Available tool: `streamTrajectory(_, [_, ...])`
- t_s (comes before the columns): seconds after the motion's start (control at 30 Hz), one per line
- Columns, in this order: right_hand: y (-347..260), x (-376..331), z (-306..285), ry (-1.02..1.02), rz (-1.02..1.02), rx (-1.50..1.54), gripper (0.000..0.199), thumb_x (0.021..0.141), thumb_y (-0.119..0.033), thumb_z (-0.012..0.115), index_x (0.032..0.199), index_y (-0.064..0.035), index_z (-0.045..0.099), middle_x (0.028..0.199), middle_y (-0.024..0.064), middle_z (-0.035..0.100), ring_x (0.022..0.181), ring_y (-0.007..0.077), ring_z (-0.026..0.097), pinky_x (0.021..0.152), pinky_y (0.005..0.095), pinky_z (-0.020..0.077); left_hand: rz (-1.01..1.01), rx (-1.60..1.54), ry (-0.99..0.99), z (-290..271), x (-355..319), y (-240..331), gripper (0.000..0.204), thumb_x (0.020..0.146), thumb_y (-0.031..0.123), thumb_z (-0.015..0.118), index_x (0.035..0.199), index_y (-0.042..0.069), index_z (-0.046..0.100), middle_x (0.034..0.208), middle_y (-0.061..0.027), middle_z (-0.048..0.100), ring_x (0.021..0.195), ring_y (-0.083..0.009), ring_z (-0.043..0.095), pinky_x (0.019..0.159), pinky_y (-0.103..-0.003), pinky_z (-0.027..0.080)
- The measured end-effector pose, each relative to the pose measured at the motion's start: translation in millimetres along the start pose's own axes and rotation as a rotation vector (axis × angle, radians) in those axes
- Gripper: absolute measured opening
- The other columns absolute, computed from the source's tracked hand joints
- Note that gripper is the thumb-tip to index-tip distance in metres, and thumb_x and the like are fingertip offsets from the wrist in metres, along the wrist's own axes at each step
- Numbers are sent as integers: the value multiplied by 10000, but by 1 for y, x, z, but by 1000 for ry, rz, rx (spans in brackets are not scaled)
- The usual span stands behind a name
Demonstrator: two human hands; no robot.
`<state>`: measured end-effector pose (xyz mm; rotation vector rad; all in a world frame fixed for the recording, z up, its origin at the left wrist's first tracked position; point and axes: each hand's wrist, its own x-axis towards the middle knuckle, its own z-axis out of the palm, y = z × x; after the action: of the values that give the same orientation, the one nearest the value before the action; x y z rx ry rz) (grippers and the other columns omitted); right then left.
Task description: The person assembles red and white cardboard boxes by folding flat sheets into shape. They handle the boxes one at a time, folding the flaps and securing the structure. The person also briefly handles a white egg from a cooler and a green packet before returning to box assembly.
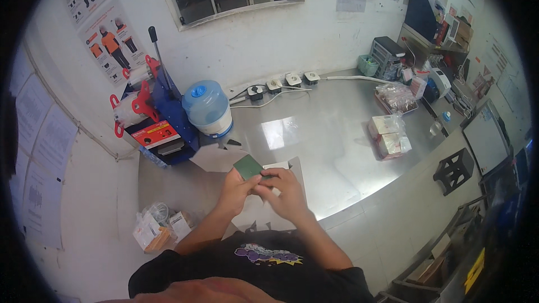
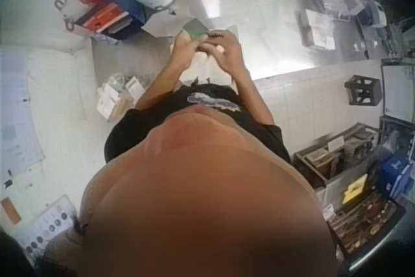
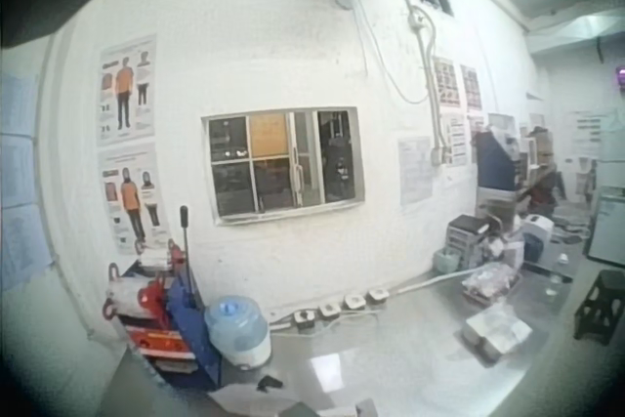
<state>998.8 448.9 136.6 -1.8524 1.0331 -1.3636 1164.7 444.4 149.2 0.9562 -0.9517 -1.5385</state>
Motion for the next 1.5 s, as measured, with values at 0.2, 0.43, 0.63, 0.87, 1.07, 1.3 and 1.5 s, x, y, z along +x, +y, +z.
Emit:
streamTrajectory(0.2, [-3,13,-31,-77,-4,181,270,881,-110,693,1150,-101,719,1429,164,441,1197,300,526,969,386,462,-109,797,-666,-26,-1,31,300,885,90,671,1148,12,552,985,-115,683,896,-219,673,774,-340,517])
streamTrajectory(0.43, [12,11,-36,-169,-73,-95,308,802,-151,783,1060,-41,655,1401,220,434,1230,368,490,1008,429,436,-126,1241,-624,-11,-11,56,443,850,226,727,1214,45,551,1047,-240,645,990,-384,648,799,-458,481])
streamTrajectory(0.63, [19,19,-29,700,114,186,190,836,-68,735,963,-17,603,1426,215,379,1338,361,410,1043,435,420,628,1195,-120,-9,-11,33,634,683,101,837,1267,120,592,1081,-170,578,990,-353,568,976,-459,451])
streamTrajectory(0.87, [-29,20,-36,-4,-19,43,297,811,-85,765,1074,-22,642,1241,199,568,1190,305,569,976,365,479,869,1038,-246,-17,-6,41,528,609,-51,764,1094,157,734,924,-52,529,889,-235,524,1108,-551,351])
streamTrajectory(1.07, [-18,19,-27,316,-3,-77,375,746,-129,829,1058,5,670,1182,200,643,1034,318,660,871,366,533,883,1036,-286,-24,-3,36,603,601,-19,781,1152,213,703,1046,-67,561,1066,-284,528,1144,-584,284])
streamTrajectory(1.3, [-28,16,-31,52,-159,-80,246,837,-112,740,1035,24,687,1262,217,605,1131,327,621,910,380,527,811,1154,-93,-14,-8,41,609,650,-29,780,1218,144,646,1216,-114,587,1130,-306,530,1067,-503,398])
streamTrajectory(1.5, [27,-5,-59,540,342,549,391,1035,-289,463,1253,21,556,1263,193,586,1157,338,591,923,438,541,835,1058,-165,-41,-10,13,569,701,-92,730,1212,111,585,1392,-192,469,1231,-340,489,944,-427,508])
